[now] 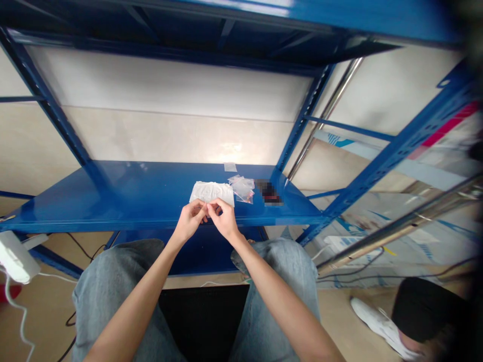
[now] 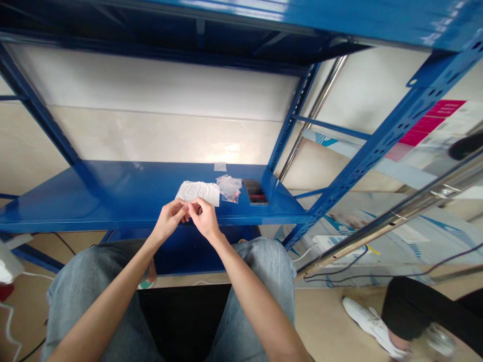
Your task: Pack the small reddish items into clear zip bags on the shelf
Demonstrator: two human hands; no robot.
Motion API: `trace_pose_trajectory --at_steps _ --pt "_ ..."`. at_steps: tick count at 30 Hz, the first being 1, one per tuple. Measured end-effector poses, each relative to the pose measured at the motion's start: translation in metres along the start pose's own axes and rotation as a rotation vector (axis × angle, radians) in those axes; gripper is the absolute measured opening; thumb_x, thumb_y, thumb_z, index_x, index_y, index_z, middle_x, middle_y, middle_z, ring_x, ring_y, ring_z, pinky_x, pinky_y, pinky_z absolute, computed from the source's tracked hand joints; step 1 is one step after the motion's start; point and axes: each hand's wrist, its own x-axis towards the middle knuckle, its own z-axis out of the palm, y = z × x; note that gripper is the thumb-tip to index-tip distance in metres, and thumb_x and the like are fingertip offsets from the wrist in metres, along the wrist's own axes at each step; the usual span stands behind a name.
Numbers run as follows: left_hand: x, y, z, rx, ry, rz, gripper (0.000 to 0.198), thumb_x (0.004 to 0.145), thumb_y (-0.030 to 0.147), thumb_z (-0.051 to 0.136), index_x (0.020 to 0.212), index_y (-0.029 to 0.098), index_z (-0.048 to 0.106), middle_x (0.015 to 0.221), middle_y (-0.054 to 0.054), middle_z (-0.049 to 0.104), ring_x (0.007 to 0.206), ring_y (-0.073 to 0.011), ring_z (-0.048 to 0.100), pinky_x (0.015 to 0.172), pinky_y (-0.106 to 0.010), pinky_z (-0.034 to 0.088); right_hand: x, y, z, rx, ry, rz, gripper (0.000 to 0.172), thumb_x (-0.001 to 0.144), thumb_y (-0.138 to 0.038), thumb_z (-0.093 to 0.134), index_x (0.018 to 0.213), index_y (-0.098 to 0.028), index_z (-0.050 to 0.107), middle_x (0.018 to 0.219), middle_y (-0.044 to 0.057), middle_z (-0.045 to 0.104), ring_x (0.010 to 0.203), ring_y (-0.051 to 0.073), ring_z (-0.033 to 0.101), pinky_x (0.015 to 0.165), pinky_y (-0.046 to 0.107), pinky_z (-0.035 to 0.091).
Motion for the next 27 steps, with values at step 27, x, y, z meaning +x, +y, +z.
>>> trace_pose_trajectory --at_steps 27 --pt "-0.0041 0.0099 0.0035 -0.004 -0.071 -0.024 0.036 0.092 0.051 0.064 0.085 0.017 0.061 0.070 -0.002 0.068 0.057 -0.0129 0.061 0.058 -0.025 0.048 0.0080 -0.0029 -0.0109 0.277 -0.235 0.105 0.039 0.100 -0.050 0.050 0.073 -0.022 0.051 0.065 -0.003 0.048 0.060 0.013 0.047 0.056 0.025 0.039"
